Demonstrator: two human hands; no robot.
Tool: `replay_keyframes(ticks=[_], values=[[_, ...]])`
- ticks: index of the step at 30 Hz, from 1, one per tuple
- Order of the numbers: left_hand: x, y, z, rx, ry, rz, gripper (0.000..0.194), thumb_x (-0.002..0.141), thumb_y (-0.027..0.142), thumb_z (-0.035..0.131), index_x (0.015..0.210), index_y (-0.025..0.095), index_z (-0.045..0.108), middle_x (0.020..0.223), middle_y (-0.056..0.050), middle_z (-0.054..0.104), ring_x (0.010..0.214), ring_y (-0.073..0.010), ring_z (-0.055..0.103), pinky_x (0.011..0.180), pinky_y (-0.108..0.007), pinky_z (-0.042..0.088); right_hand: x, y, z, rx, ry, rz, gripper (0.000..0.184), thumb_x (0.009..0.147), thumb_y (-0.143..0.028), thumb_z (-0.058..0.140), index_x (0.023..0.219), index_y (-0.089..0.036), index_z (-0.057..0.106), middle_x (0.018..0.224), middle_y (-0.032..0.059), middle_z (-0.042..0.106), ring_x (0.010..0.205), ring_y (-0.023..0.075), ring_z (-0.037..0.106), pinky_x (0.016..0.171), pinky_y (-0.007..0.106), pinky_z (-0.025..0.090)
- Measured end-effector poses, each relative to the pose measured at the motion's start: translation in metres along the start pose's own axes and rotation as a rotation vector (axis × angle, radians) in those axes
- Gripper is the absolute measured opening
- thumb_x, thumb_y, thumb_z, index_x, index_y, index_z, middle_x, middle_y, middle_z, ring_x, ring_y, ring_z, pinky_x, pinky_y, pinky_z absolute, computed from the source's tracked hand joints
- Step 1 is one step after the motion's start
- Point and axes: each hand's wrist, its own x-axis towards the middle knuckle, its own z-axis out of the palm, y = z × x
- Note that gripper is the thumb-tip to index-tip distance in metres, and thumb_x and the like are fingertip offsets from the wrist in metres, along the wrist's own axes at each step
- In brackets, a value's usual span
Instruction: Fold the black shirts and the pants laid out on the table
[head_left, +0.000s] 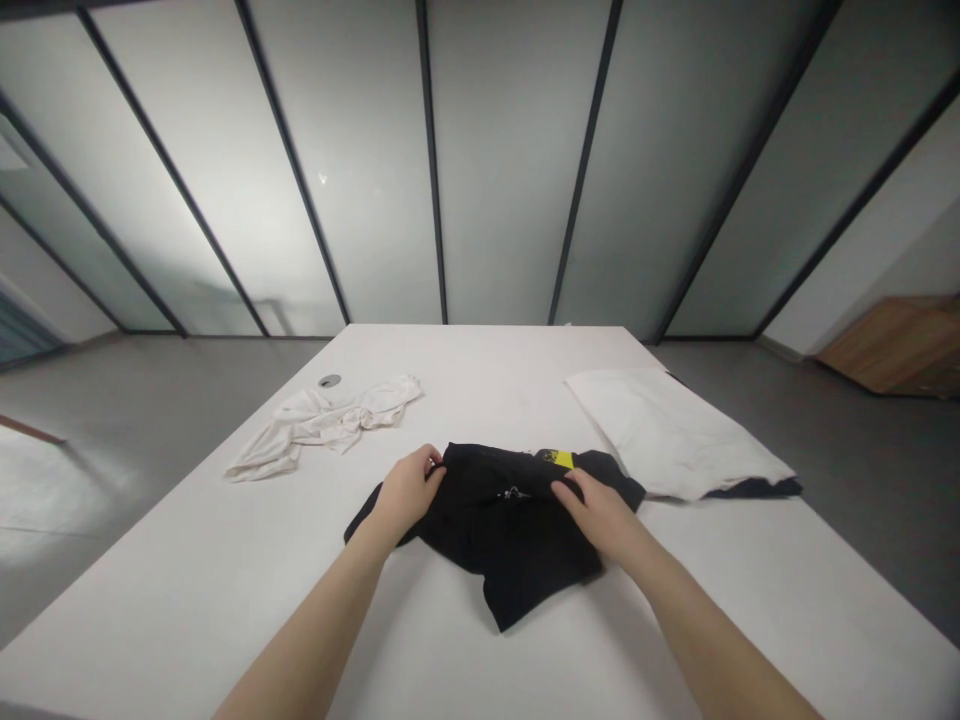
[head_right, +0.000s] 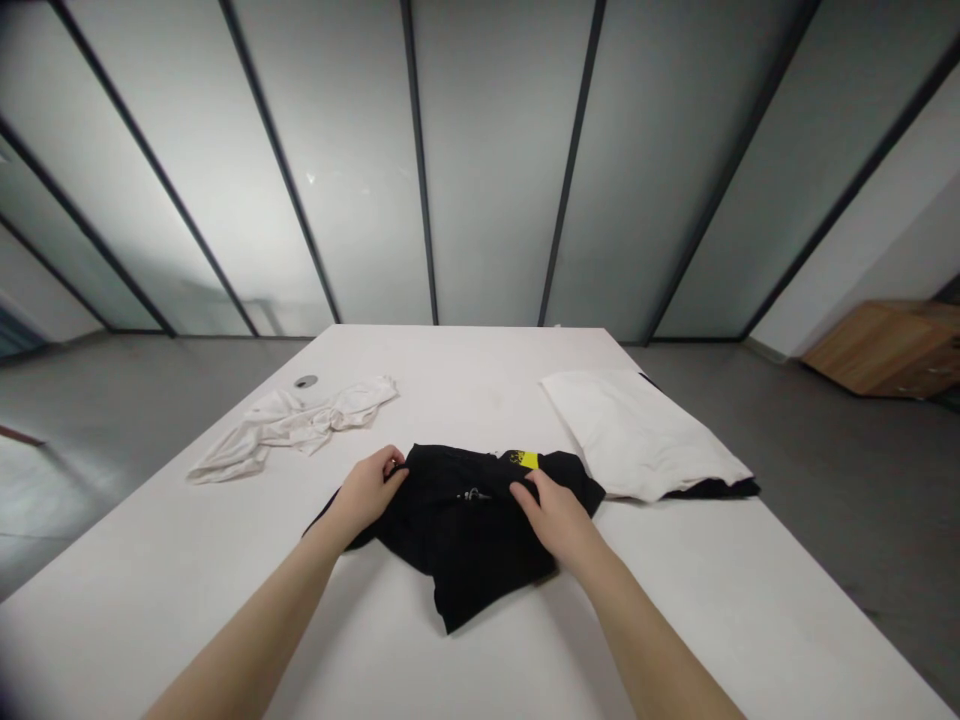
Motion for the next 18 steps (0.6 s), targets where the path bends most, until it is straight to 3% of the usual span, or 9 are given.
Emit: replay_keyframes(ticks=[4,11,18], values=[[-0.009,0.004,0.003,0.023,0.006,-0.022,0.005,0.098,0.025,0.058,0.102,0.025,0.061,0.081,0.000,0.067,0.078,-0.0207,0.066,0.067,-0.030,0.039,-0.014,-0.004,0.002,-0.033,-0.097,0.031,0.031,0.090,-0.043,0.073,0.113,-0.022,0.070,0.116,0.0134,0.079,0.108,0.0338,0.074,0.084,0.037,0.053],[-0.004,-0.004,0.007,0.112,0.025,-0.065,0.015,0.101,0.030,0.058,0.114,0.023,0.056,0.091,-0.005,0.072,0.089,-0.0250,0.069,0.073,-0.032,0.042,-0.011,-0.001,0.008,-0.098,-0.056,-0.069,0.021,0.099,-0.037,0.058,0.108,-0.023,0.071,0.114,0.0127,0.079,0.106,0.0326,0.075,0.086,0.038,0.054],[0.001,-0.014,0.012,0.277,0.008,-0.097,0.022,0.104,0.039,0.055,0.088,0.023,0.057,0.085,-0.007,0.069,0.085,-0.0260,0.066,0.070,-0.034,0.039,-0.009,0.010,0.015,-0.082,-0.012,-0.057,0.021,0.100,-0.045,0.055,0.096,-0.025,0.062,0.096,0.0087,0.078,0.094,0.0307,0.075,0.076,0.036,0.051]])
